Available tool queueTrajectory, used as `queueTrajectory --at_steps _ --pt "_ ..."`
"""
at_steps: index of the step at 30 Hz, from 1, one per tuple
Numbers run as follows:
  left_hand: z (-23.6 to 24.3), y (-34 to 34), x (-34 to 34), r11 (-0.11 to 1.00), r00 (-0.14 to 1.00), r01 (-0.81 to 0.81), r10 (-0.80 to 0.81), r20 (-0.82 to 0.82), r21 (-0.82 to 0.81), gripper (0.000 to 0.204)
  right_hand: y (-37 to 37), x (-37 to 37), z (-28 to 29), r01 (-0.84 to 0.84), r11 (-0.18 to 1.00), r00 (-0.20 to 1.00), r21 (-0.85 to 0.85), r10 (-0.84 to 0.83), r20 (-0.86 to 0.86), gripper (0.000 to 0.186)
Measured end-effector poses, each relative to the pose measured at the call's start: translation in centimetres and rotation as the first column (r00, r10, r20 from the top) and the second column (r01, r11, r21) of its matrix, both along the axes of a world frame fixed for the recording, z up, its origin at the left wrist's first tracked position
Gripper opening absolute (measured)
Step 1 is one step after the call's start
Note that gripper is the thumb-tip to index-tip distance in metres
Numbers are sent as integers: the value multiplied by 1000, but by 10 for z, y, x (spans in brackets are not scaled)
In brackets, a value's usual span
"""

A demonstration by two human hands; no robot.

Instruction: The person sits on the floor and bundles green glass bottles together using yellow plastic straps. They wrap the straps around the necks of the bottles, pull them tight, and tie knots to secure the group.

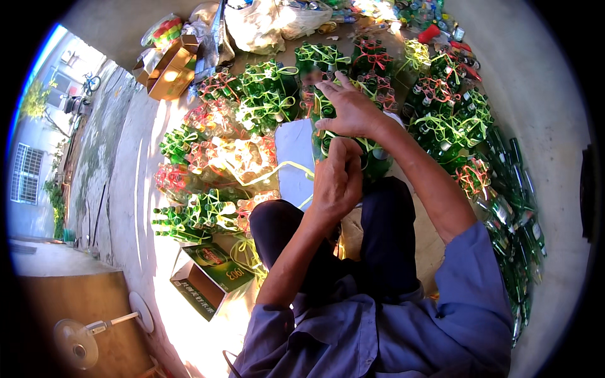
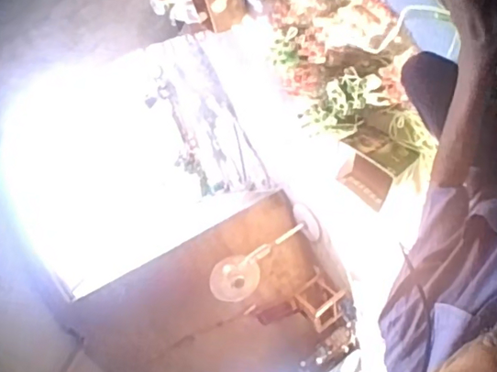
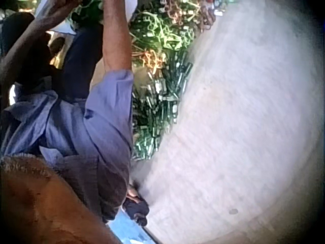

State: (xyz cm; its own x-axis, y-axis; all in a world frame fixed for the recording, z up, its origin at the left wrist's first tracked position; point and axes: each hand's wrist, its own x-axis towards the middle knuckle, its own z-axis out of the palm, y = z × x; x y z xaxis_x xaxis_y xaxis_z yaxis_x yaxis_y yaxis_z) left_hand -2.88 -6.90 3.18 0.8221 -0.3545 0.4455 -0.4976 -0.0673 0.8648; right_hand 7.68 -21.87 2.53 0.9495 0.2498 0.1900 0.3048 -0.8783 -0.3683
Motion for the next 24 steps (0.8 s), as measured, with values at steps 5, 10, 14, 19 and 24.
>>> queueTrajectory --at_steps 5,10,14,19,24 --pt "-39 7 -18 996 997 -53 50 53 68 16 0 -2 5 -50 995 999 -82 50 -2 105" --pt "-68 12 -30 990 990 -123 127 -63 65 13 -8 -1 13 -148 986 987 -75 142 -79 111" --pt "-81 10 -25 975 970 -219 222 -101 39 18 -8 -1 14 -169 984 982 -58 164 -92 111" --pt "-94 5 -24 932 930 -354 360 -71 83 17 -5 -4 8 -160 987 987 -30 159 -37 111" --pt "-100 9 -21 883 884 -447 461 -84 144 22 0 -18 14 -137 990 991 -32 136 -12 102"
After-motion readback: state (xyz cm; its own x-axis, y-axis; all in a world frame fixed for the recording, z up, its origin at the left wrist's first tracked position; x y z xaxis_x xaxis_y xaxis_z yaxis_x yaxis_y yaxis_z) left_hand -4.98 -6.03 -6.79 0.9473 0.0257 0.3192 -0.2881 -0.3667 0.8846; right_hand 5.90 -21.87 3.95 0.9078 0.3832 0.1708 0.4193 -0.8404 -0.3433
